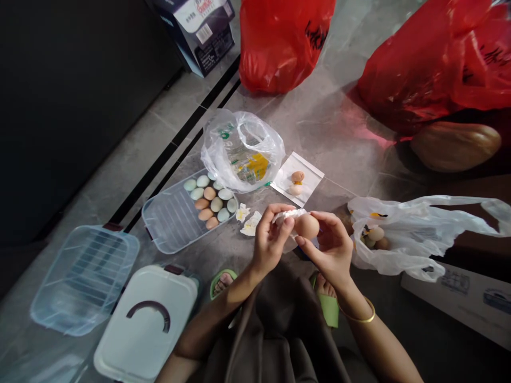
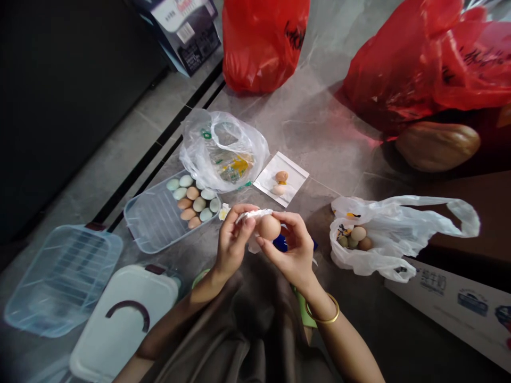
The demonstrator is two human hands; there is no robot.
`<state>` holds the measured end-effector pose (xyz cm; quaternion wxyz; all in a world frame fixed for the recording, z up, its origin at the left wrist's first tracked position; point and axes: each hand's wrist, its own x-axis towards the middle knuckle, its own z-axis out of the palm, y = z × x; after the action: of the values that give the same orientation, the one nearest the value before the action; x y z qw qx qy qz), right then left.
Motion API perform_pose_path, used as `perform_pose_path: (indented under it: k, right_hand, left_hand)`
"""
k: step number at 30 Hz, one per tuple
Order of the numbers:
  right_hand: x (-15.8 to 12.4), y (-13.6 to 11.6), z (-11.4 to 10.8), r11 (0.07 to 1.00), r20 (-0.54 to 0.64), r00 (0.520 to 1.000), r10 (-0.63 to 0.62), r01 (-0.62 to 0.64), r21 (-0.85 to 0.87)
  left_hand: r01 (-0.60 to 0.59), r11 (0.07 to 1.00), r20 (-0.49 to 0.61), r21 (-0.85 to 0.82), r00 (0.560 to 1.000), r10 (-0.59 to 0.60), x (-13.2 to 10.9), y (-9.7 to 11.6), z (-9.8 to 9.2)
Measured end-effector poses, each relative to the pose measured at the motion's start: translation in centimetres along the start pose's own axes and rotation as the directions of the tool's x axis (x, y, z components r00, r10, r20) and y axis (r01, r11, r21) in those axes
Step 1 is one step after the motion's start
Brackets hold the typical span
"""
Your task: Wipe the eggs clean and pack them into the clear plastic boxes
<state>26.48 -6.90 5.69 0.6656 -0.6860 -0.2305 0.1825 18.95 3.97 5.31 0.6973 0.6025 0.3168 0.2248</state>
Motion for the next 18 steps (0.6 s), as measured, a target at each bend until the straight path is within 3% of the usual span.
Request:
perform_pose_path:
  k: [7, 18]
  right_hand:
    - [-0.3, -1.1, 0.0, 0.994, 0.024, 0.994, -0.105, 0.106, -0.036]
    - [-0.6, -1.4, -0.2, 0.976, 0.070, 0.979, -0.190, 0.196, -0.092]
  left_hand:
    - [-0.158, 0.983, 0.042, 0.098, 0.987, 0.155, -1.4, 1.9, -0.3]
    - [-0.135, 0.977, 0.105, 0.165, 0.987, 0.119, -2.2, 2.9, -0.2]
